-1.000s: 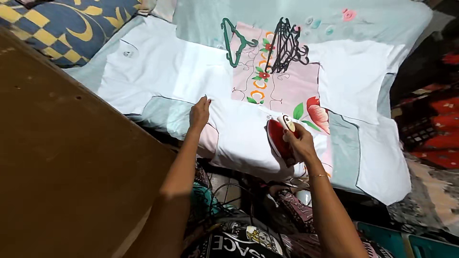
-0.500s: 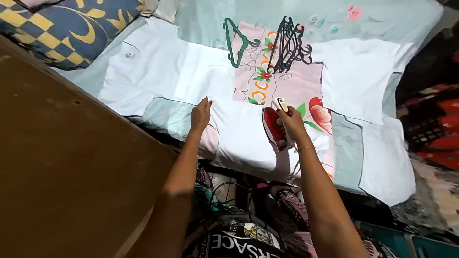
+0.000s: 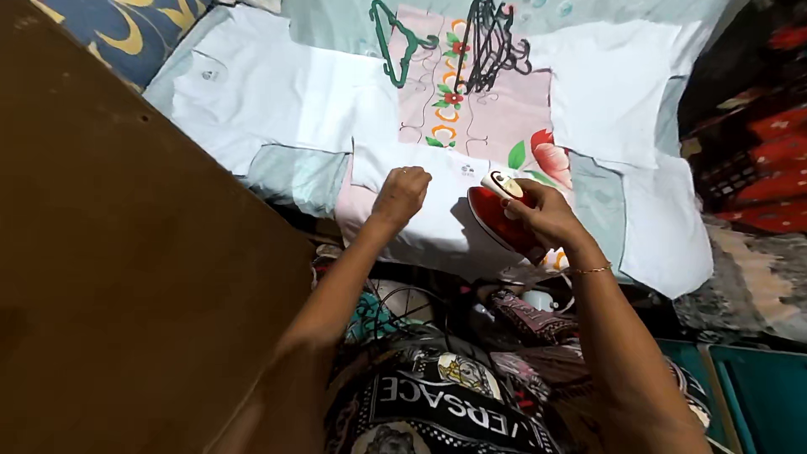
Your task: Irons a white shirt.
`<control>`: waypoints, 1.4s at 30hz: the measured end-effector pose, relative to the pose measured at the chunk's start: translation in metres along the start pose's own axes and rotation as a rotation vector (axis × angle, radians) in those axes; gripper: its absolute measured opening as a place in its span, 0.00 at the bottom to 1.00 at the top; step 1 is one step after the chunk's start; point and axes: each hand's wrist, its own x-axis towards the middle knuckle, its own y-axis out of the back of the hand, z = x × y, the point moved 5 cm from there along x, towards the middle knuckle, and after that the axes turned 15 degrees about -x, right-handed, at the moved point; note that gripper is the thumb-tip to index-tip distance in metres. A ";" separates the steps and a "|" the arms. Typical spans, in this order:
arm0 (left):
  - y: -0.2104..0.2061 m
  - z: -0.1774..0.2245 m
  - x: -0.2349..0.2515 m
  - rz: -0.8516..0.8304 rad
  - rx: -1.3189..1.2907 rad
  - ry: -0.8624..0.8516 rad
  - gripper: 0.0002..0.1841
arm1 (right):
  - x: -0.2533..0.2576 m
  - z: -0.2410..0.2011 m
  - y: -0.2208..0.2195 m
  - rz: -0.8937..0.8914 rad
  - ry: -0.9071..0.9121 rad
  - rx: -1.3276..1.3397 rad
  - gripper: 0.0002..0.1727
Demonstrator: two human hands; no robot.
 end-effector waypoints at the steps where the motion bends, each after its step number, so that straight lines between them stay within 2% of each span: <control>1: -0.003 -0.001 -0.014 0.000 -0.003 0.003 0.10 | -0.006 0.005 -0.010 -0.001 0.015 -0.001 0.23; 5: 0.018 -0.023 -0.077 0.033 0.032 0.210 0.11 | -0.019 0.035 -0.056 0.001 0.099 0.075 0.24; 8: 0.027 -0.034 -0.109 0.044 0.029 0.284 0.11 | -0.019 0.030 -0.068 0.071 0.159 0.099 0.24; 13: 0.017 -0.027 -0.115 0.117 0.037 0.307 0.11 | -0.006 0.002 -0.077 0.154 0.283 0.040 0.26; 17: 0.020 -0.029 -0.112 0.087 0.017 0.332 0.11 | -0.014 0.013 -0.072 0.108 0.299 0.007 0.26; 23: 0.023 -0.028 -0.113 0.085 0.008 0.348 0.10 | -0.030 0.035 -0.045 0.140 0.092 0.053 0.22; 27: 0.022 -0.025 -0.113 0.027 0.011 0.350 0.12 | -0.040 0.070 0.000 0.313 -0.154 0.100 0.21; 30: 0.023 -0.022 -0.110 0.040 0.002 0.358 0.12 | -0.044 0.102 0.034 0.330 -0.268 0.133 0.24; 33: 0.022 -0.019 -0.109 0.069 -0.005 0.399 0.12 | -0.036 0.126 0.058 0.351 -0.327 -0.028 0.24; 37: 0.023 -0.017 -0.104 0.055 0.017 0.449 0.11 | -0.023 0.148 0.052 0.343 -0.477 -0.355 0.26; 42: 0.024 -0.016 -0.100 0.044 0.039 0.449 0.11 | -0.015 0.169 0.009 0.267 -0.652 -0.494 0.29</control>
